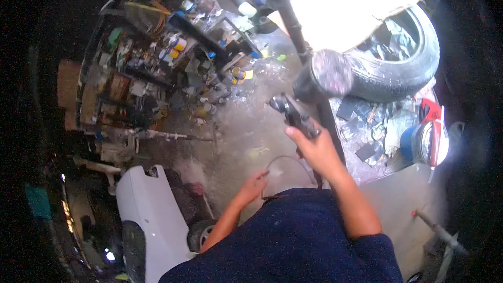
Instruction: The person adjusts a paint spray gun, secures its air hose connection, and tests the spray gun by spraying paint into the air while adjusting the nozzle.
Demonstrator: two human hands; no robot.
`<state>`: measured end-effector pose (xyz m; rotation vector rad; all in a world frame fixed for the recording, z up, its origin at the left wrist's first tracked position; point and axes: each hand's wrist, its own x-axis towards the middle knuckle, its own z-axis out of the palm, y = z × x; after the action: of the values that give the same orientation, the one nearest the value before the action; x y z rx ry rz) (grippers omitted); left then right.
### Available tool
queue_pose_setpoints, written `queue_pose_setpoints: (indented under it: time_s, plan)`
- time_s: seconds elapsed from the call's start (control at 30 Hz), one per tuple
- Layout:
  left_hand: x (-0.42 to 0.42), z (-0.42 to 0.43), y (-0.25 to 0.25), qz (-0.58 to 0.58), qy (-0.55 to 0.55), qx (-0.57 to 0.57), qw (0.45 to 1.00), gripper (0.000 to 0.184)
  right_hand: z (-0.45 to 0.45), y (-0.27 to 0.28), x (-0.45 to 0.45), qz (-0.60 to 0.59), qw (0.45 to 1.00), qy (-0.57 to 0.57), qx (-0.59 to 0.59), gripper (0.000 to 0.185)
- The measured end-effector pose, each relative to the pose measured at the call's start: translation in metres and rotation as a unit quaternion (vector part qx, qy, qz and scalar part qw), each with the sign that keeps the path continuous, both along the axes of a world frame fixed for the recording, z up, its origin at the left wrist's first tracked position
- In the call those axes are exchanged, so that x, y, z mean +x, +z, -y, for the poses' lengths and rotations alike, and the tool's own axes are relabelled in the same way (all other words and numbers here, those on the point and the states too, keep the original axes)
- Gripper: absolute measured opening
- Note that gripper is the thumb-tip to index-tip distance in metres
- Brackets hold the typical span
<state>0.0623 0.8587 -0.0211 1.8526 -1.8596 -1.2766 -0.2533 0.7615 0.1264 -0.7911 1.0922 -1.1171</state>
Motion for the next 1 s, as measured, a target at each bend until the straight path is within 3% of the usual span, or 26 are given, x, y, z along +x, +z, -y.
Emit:
queue_pose_setpoints:
  time_s: [0.07, 0.13, 0.2, 0.3, 0.4, 0.57, 0.67, 0.7, 0.73, 0.83, 0.9, 1.0]
  plan:
    - [-0.042, 0.036, 0.125, -0.084, 0.013, -0.152, 0.985, 0.027, -0.023, -0.01, 0.022, 0.007, 1.0, 0.022, 0.001, 0.037]
    - [-0.058, 0.045, 0.241, -0.148, -0.027, -0.335, 0.93, 0.022, -0.045, -0.026, 0.043, -0.012, 0.997, 0.073, -0.001, 0.037]
    - [-0.051, 0.031, 0.322, -0.22, -0.088, -0.496, 0.836, 0.023, -0.066, -0.022, 0.069, -0.031, 0.996, 0.079, -0.001, 0.037]
    - [-0.045, -0.017, 0.397, -0.26, -0.067, -0.596, 0.757, 0.017, -0.096, -0.024, 0.105, -0.077, 0.989, 0.126, 0.01, 0.035]
    - [-0.028, -0.08, 0.423, -0.3, -0.03, -0.551, 0.779, 0.025, -0.133, -0.011, 0.139, -0.042, 0.989, 0.137, -0.025, 0.031]
    - [0.01, -0.162, 0.433, -0.301, 0.018, -0.52, 0.799, 0.028, -0.199, -0.035, 0.172, -0.113, 0.967, 0.226, -0.017, 0.033]
    - [0.002, -0.233, 0.455, -0.084, 0.297, -0.322, 0.895, 0.034, -0.237, -0.026, 0.194, -0.088, 0.967, 0.236, -0.035, 0.036]
    - [0.004, -0.244, 0.469, 0.056, 0.317, -0.238, 0.916, 0.035, -0.249, -0.024, 0.199, -0.092, 0.965, 0.243, -0.041, 0.037]
    - [0.008, -0.249, 0.474, 0.051, 0.323, -0.238, 0.914, 0.035, -0.259, -0.024, 0.204, -0.127, 0.955, 0.254, -0.081, 0.037]
    - [0.017, -0.255, 0.482, 0.21, 0.247, -0.19, 0.927, 0.022, -0.287, -0.023, 0.214, -0.155, 0.941, 0.274, -0.121, 0.037]
    - [0.041, -0.26, 0.436, 0.075, 0.148, -0.368, 0.915, 0.016, -0.297, -0.02, 0.22, -0.165, 0.935, 0.303, -0.086, 0.039]
    - [0.072, -0.255, 0.361, -0.112, -0.02, -0.602, 0.79, 0.025, -0.309, -0.018, 0.232, -0.198, 0.912, 0.296, -0.203, 0.041]
